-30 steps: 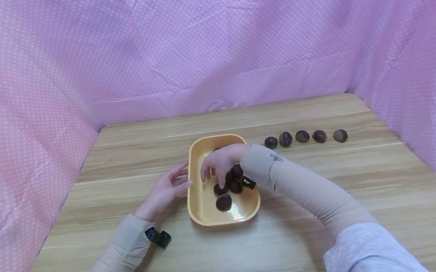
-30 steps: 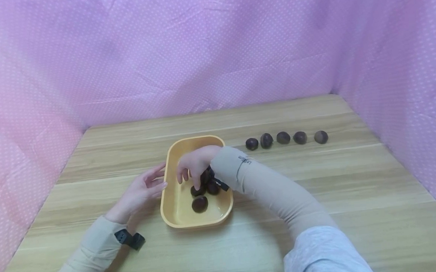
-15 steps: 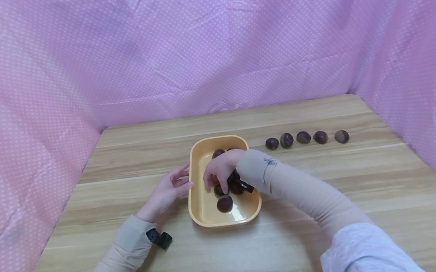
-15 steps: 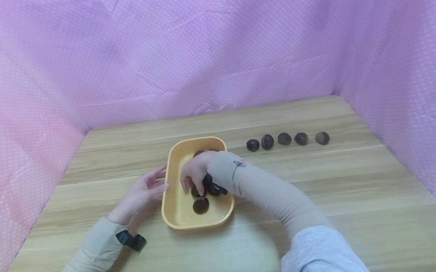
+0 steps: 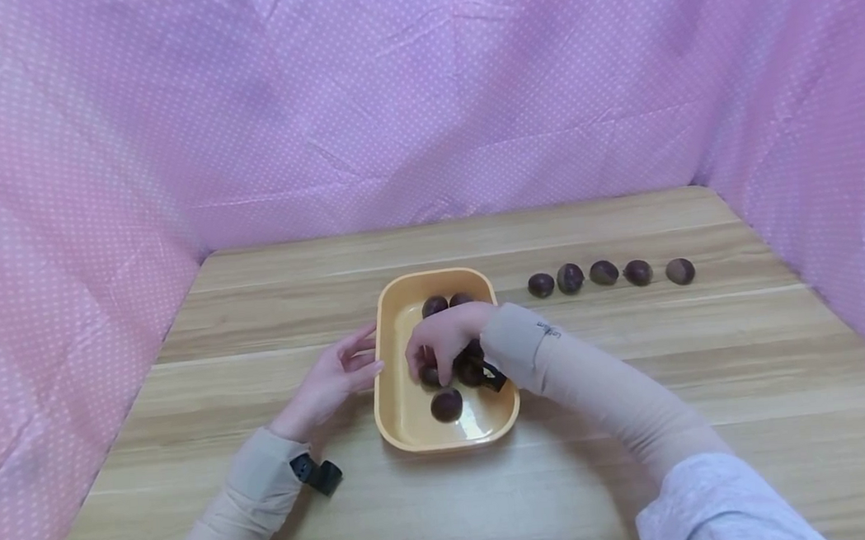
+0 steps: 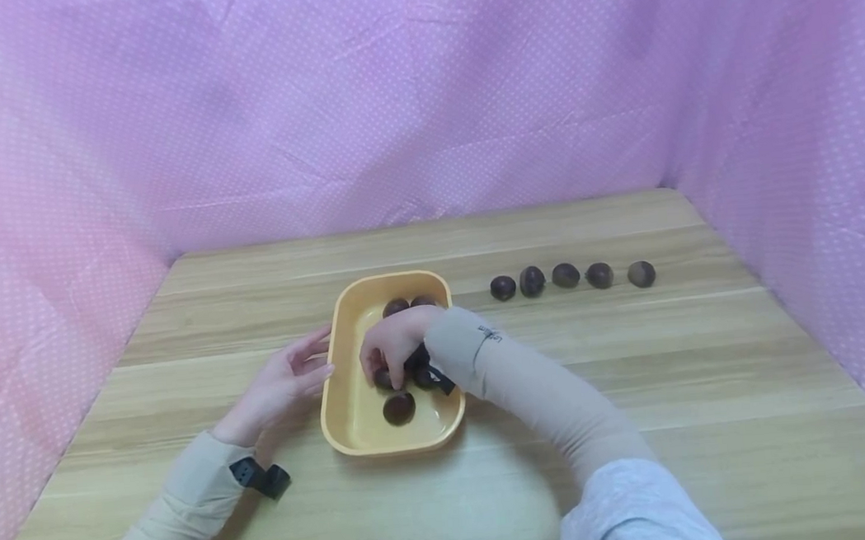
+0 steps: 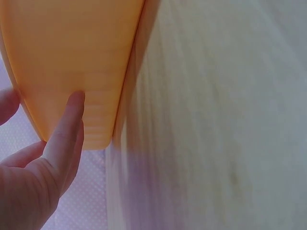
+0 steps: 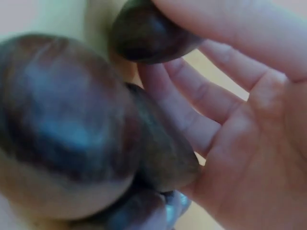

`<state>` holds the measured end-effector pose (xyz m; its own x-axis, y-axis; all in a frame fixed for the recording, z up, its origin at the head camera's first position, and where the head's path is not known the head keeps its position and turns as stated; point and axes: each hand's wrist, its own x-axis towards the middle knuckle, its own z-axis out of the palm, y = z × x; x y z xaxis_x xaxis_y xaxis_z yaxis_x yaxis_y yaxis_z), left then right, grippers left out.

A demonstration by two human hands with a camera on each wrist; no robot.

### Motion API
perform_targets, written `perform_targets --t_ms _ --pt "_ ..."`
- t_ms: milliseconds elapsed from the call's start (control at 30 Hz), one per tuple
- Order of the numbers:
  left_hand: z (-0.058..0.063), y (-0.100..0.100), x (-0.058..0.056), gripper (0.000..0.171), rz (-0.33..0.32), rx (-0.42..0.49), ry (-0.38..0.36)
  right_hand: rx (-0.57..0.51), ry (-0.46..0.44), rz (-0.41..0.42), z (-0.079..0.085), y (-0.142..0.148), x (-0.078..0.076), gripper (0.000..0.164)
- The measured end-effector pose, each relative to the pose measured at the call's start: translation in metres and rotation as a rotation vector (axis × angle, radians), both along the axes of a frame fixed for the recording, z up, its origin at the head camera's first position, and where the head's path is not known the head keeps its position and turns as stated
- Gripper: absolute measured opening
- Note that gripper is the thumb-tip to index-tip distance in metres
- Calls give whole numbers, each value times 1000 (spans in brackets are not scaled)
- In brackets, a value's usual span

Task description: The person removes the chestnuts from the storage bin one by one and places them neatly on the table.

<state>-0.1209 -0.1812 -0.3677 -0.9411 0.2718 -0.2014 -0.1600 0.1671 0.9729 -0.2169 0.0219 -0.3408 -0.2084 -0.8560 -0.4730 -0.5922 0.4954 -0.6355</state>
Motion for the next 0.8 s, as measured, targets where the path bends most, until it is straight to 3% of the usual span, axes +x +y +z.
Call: perform_targets --t_ms 267,567,800 --pt "1 1 0 66 4 2 -4 -191 6 -81 0 7 -3 30" --pt "2 1 1 66 11 -1 -16 -433 57 -169 14 12 -2 30" --pt "2 1 0 66 8 11 -23 -543 51 -281 26 14 2 32"
